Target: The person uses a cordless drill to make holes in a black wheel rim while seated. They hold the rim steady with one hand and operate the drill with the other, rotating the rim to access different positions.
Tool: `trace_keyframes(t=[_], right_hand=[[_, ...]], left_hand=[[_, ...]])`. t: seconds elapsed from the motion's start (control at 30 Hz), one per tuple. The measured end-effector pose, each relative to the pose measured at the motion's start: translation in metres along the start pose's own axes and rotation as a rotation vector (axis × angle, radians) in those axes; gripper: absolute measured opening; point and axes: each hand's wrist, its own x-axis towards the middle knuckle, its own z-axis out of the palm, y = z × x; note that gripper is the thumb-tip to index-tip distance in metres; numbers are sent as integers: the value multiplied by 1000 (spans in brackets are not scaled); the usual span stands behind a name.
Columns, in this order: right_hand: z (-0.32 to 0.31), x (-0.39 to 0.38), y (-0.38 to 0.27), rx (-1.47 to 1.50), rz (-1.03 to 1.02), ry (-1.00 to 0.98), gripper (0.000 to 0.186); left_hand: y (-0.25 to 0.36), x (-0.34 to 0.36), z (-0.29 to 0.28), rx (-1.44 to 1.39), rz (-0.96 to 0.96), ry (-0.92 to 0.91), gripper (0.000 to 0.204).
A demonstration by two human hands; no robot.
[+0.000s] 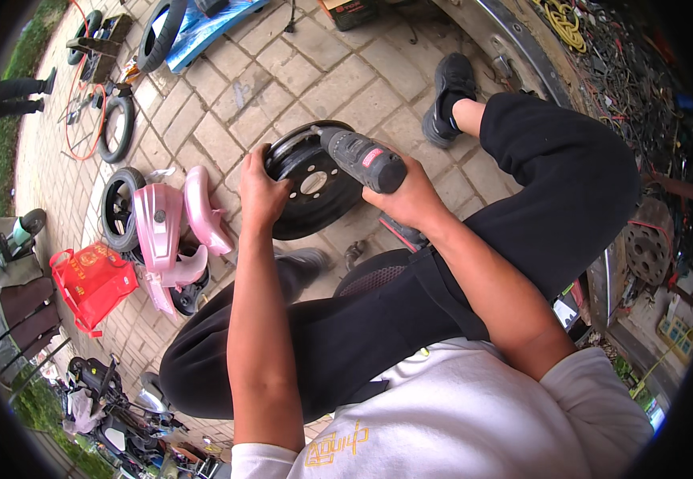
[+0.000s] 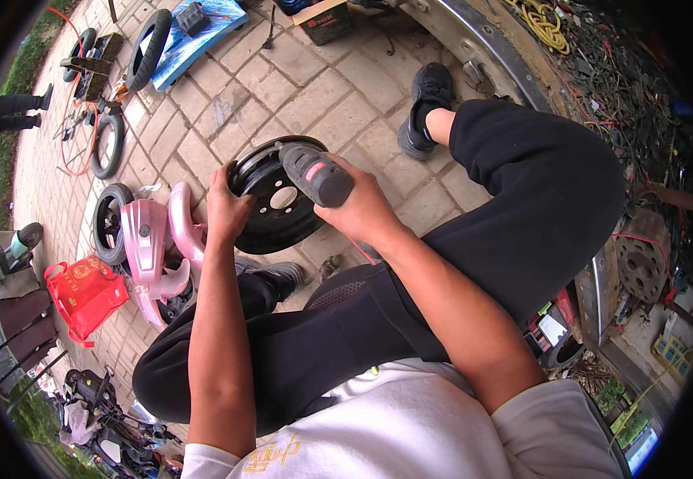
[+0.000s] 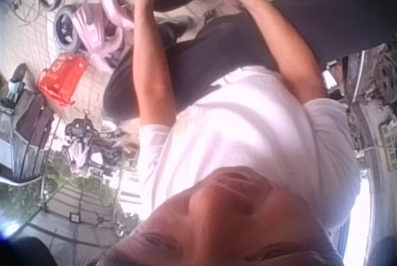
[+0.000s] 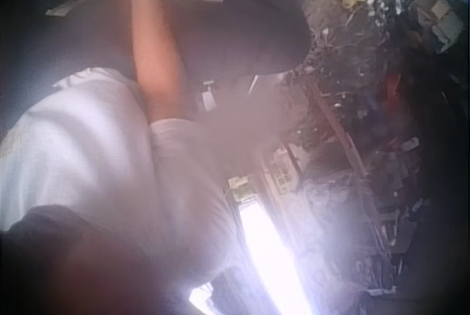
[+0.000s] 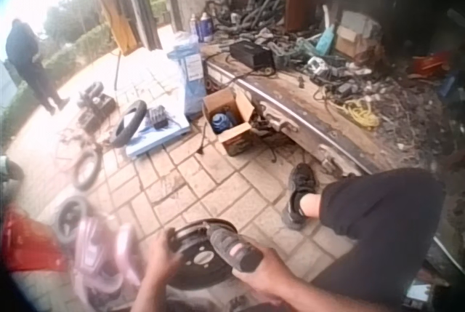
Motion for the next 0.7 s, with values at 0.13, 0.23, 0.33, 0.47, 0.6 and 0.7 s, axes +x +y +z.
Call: trace_keyframes(t=[0.13, 0.23, 0.33, 0.47, 0.6, 0.7], right_hand=[[-6, 2, 0, 20, 80, 49, 55], [-4, 3, -4, 33, 118, -14, 54], [0, 2, -10, 4, 89, -50, 54], [1, 1, -10, -21, 111, -72, 54], [-3, 0, -1, 30, 146, 20, 34], [-8, -5, 5, 49, 194, 32, 20]], left_hand=[[-2, 0, 0, -24, -5, 11, 63], [-3, 2, 1, -15, 15, 16, 63], [-4, 1, 0, -2, 20, 7, 63], [-10, -1, 1, -11, 46, 11, 63], [-21, -5, -3, -37, 27, -14, 68], [-24, -10, -16, -47, 27, -75, 74]])
